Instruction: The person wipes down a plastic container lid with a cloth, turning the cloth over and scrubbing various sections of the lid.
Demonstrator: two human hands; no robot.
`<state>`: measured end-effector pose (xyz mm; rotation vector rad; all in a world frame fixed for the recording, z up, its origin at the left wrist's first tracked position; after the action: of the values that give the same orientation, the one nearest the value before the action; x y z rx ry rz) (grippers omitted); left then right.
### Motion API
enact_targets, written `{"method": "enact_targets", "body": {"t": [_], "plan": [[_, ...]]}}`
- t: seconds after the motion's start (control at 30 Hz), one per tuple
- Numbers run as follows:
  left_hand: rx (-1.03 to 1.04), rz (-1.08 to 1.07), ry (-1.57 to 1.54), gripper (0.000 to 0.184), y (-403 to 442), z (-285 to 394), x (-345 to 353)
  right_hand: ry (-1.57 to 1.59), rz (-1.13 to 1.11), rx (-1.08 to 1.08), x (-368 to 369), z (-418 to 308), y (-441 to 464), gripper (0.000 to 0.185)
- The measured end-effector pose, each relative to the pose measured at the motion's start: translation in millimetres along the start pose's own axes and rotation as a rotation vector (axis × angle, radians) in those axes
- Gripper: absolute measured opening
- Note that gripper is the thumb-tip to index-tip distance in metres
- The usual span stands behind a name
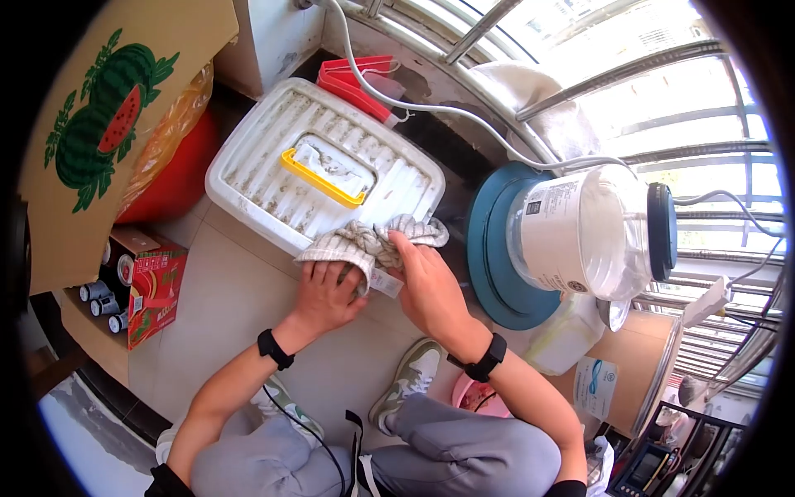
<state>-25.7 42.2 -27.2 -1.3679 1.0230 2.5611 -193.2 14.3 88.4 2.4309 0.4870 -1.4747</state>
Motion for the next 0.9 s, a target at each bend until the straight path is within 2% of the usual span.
{"method": "enact_targets", "body": {"t": [0.07, 0.17, 0.2, 0.27, 0.3, 0.33, 0.4, 0.5, 0.63, 0.73, 0.9], "plan": [[-0.001, 0.016, -0.009, 0.040, 2.6, 0.7, -1.9, 0.005, 0.031, -0.022, 4.8, -1.2, 1.6, 0.061], [0.001, 0.026, -0.019, 0.039, 0.2, 3.8, -5.7, 0.039, 0.156, 0.045, 13.3, -1.5, 4.7, 0.069], [0.007, 0.034, -0.017, 0.038, 2.7, 2.2, -6.1, 0.025, 0.208, 0.064, 11.8, 0.9, 9.5, 0.078], [0.009, 0.043, -0.029, 0.037, 2.8, 0.6, -6.4, -0.026, 0.293, 0.127, 3.6, 12.7, 28.3, 0.081], [0.010, 0.046, -0.035, 0.037, 2.2, 0.3, -6.4, -0.071, 0.344, 0.096, -2.0, 19.0, 40.5, 0.080], [0.010, 0.041, -0.041, 0.037, 0.9, 0.6, -7.3, 0.045, 0.312, 0.154, -5.1, 27.9, 50.8, 0.079], [0.011, 0.037, -0.047, 0.037, 1.1, 0.4, -6.7, 0.088, 0.259, 0.195, -4.9, 31.9, 68.3, 0.078], [0.011, 0.042, -0.077, 0.039, -0.5, -0.3, -5.1, -0.006, 0.165, 0.089, 19.6, 37.9, 78.4, 0.071], [0.009, 0.058, -0.096, 0.041, 1.1, -1.1, -4.1, 0.013, 0.150, 0.175, 29.1, 37.0, 71.0, 0.062], [-0.003, 0.052, -0.099, 0.041, 0.7, 0.0, -2.9, -0.093, 0.201, 0.081, 26.6, 33.4, 65.9, 0.062], [0.016, 0.030, -0.058, 0.040, -1.9, -0.8, -1.5, 0.002, 0.173, 0.155, 21.7, 10.2, 42.2, 0.052]]}}
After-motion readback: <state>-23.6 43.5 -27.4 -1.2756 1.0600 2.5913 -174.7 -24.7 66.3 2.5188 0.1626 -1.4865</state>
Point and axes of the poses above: each hand's wrist, its own y-axis towards the middle knuckle, its own x-axis out of the palm, z = x × y, the point moved 3 cm from there along y, towards the middle knuckle
